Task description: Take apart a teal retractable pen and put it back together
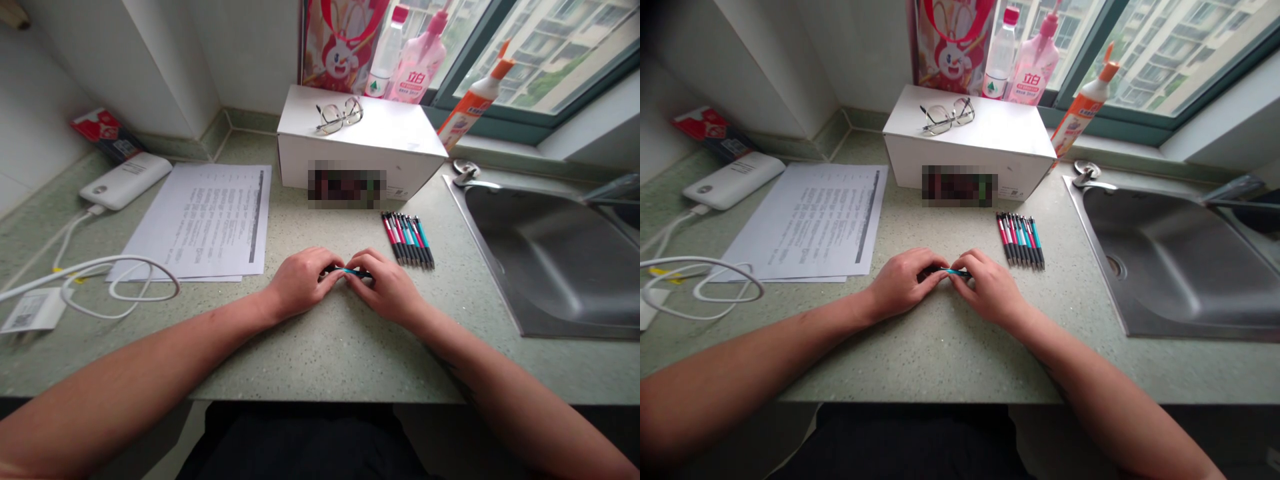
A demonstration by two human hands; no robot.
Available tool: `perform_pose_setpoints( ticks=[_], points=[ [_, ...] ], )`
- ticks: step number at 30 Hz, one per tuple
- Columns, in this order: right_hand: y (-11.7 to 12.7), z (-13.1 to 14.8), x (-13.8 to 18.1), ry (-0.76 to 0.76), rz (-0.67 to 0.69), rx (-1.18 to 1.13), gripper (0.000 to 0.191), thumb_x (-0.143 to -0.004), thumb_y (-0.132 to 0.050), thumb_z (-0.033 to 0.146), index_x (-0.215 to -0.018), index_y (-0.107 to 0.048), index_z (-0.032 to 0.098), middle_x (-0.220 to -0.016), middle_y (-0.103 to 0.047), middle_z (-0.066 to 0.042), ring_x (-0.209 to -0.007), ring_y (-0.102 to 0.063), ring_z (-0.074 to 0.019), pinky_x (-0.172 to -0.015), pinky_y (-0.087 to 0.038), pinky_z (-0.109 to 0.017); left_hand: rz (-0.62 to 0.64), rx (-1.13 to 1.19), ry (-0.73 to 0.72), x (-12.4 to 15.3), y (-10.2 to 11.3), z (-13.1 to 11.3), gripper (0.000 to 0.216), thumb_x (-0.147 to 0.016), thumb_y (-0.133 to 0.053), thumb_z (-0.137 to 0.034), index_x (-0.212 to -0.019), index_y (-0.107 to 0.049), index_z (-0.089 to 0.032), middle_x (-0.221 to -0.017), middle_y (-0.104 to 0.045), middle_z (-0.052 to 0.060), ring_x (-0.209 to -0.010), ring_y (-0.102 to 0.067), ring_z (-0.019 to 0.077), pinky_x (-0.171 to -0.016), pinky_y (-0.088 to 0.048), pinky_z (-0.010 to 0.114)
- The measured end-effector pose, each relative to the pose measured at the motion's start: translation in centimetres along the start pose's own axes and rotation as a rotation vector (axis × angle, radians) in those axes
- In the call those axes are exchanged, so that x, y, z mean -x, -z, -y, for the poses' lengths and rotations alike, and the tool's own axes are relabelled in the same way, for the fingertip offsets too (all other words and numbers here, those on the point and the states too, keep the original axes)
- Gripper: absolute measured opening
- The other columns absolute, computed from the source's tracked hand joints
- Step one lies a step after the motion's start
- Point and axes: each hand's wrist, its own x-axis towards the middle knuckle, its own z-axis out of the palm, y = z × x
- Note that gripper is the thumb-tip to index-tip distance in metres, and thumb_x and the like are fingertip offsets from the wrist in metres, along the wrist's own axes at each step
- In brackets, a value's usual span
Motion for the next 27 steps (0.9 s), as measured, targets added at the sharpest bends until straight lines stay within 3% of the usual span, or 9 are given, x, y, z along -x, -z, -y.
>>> perform_pose_setpoints(
  ticks=[27],
  points=[
    [-0.07, -0.08, -0.10, 0.001, -0.007, -0.013, 0.008, -0.095, -0.055, 0.027, -0.097, -0.060, 0.021, -0.098, -0.063, -0.006, -0.088, -0.063, -0.0194, -0.079, -0.050, -0.036, -0.008, 0.008, -0.004, -0.01, 0.05, -0.02, 0.012, -0.094, -0.059, -0.025, -0.096, -0.067, -0.017, -0.093, -0.071, 0.004, -0.086, -0.064, 0.0180, -0.080, -0.050, 0.034]
  ],
)
